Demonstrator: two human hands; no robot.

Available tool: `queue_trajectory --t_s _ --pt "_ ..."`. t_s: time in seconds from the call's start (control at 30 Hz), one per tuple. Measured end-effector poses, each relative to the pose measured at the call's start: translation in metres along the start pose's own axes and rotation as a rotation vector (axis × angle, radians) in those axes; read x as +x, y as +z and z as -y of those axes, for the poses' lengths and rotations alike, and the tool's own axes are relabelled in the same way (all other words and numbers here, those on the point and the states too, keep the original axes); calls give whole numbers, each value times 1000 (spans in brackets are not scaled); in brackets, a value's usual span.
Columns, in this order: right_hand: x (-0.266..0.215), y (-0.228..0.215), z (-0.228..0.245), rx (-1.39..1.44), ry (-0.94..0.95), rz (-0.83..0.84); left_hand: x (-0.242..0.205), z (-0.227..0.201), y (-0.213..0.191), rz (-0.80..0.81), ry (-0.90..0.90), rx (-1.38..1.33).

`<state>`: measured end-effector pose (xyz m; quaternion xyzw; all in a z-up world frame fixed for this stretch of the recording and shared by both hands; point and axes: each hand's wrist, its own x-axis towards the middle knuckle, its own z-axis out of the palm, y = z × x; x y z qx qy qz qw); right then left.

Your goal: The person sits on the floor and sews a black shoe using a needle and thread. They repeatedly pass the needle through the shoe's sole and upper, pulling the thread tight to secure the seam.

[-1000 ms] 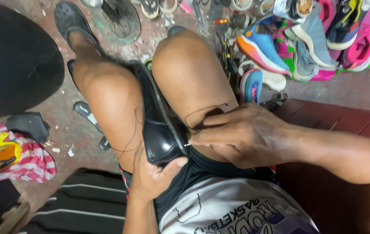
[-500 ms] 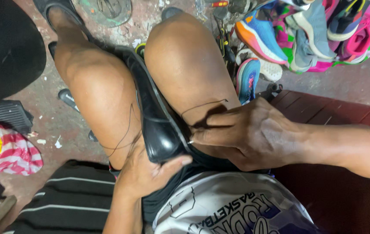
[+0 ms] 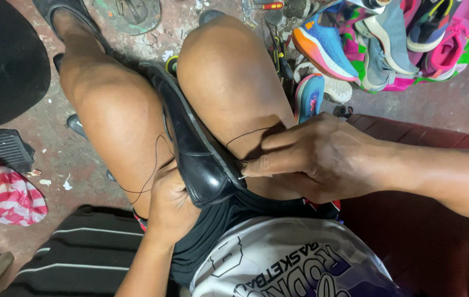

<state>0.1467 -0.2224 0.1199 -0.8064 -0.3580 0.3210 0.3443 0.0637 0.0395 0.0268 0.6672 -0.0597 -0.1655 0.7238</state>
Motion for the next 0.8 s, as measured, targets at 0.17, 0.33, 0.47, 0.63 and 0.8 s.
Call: queue_trajectory --t_s 0.17,0.33,0.47,0.63,0.8 --pt "-1 -1 3 -56 -81 -87 0 -1 4 -38 -78 74" --pt "0 1 4 -164 -154 -134 1 -5 2 -26 -97 59" --pt "3 1 2 -287 -282 -181 3 -6 3 -49 -71 113" --pt "2 0 6 -376 -248 -49 6 -9 4 -54 -9 142" --pt "0 -4 -1 119 -103 -36 8 -11 6 -54 -47 145"
